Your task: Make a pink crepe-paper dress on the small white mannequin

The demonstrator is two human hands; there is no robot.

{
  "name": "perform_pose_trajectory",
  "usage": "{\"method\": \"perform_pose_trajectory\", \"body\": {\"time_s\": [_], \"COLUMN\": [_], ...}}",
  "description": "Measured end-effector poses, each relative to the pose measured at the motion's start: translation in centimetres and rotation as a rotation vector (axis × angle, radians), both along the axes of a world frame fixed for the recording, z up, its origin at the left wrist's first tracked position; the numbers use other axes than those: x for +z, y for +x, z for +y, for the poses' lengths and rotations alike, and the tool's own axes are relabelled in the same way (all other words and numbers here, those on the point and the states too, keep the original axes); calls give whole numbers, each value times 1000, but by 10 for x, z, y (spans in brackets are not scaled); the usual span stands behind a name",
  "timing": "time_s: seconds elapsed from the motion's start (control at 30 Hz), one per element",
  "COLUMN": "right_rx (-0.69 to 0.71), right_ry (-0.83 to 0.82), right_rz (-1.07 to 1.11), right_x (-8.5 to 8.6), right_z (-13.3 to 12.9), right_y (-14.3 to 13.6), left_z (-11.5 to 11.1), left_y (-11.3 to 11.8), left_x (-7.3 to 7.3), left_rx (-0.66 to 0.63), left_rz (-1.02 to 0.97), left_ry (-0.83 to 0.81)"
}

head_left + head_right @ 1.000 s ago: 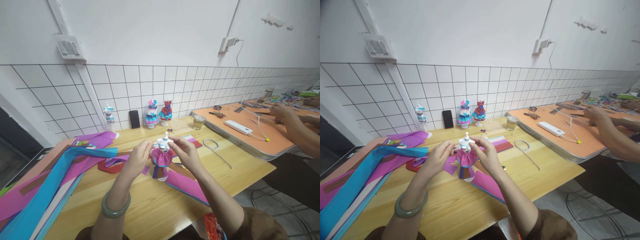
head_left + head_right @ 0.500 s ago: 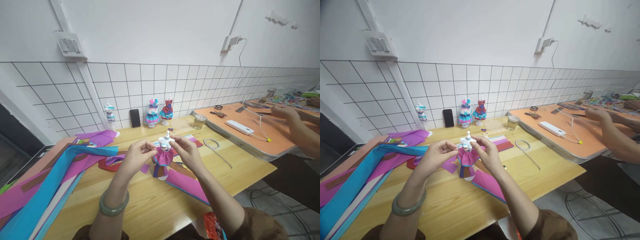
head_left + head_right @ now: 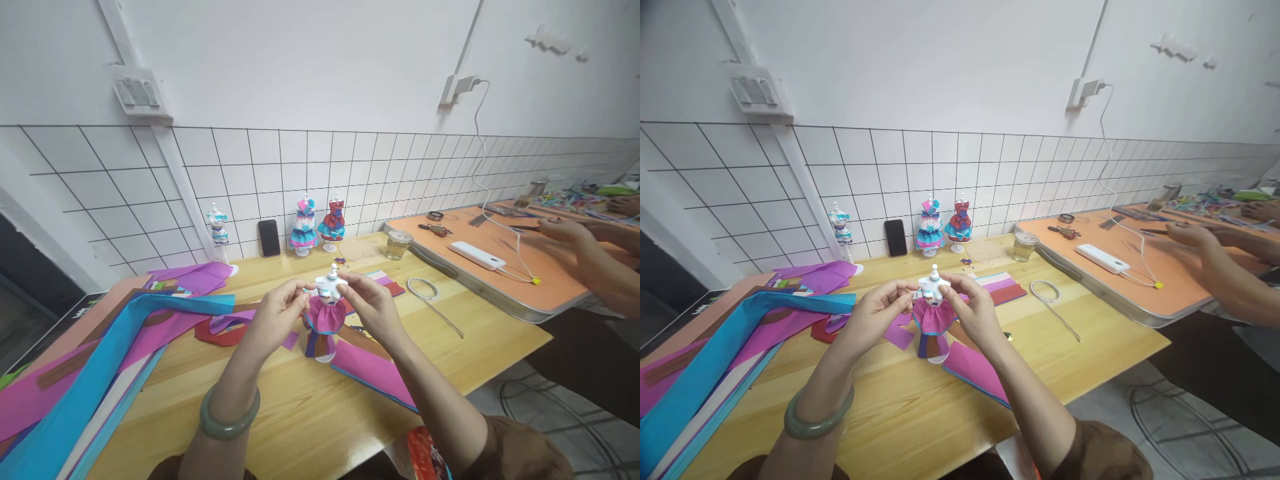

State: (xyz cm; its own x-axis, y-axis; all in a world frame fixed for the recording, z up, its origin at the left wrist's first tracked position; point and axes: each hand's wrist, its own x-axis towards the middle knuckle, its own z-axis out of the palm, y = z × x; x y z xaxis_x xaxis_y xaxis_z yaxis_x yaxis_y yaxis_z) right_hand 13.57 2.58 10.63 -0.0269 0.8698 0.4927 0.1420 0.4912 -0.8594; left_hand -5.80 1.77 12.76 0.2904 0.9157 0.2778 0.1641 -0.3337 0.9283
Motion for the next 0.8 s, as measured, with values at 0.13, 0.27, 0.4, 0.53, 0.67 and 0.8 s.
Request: {"method": "perform_pose_trajectory", "body": {"time_s": [0.13, 0.27, 0.4, 0.53, 0.67, 0.8], "right_rx": [-12, -11, -14, -29, -30, -40], "right_ry": [6, -4, -1, 22, 33, 60], "right_rz": [3, 12, -3, -31, -33, -28], "right_x": [1, 1, 1, 2, 3, 2], "right_z": [-1, -1, -1, -1, -3, -5], "right_y": [-1, -2, -2, -2, -1, -2], "left_z": [1, 1, 2, 6, 7, 1], "left_y": [2, 5, 6, 6, 6, 6], "left_x": [0, 0, 0, -4, -6, -1], "left_rx": [35, 113, 210, 250, 255, 222], "left_rz": [21, 1, -47, -57, -42, 18], "left_ry": [2, 9, -11, 69, 120, 117]}}
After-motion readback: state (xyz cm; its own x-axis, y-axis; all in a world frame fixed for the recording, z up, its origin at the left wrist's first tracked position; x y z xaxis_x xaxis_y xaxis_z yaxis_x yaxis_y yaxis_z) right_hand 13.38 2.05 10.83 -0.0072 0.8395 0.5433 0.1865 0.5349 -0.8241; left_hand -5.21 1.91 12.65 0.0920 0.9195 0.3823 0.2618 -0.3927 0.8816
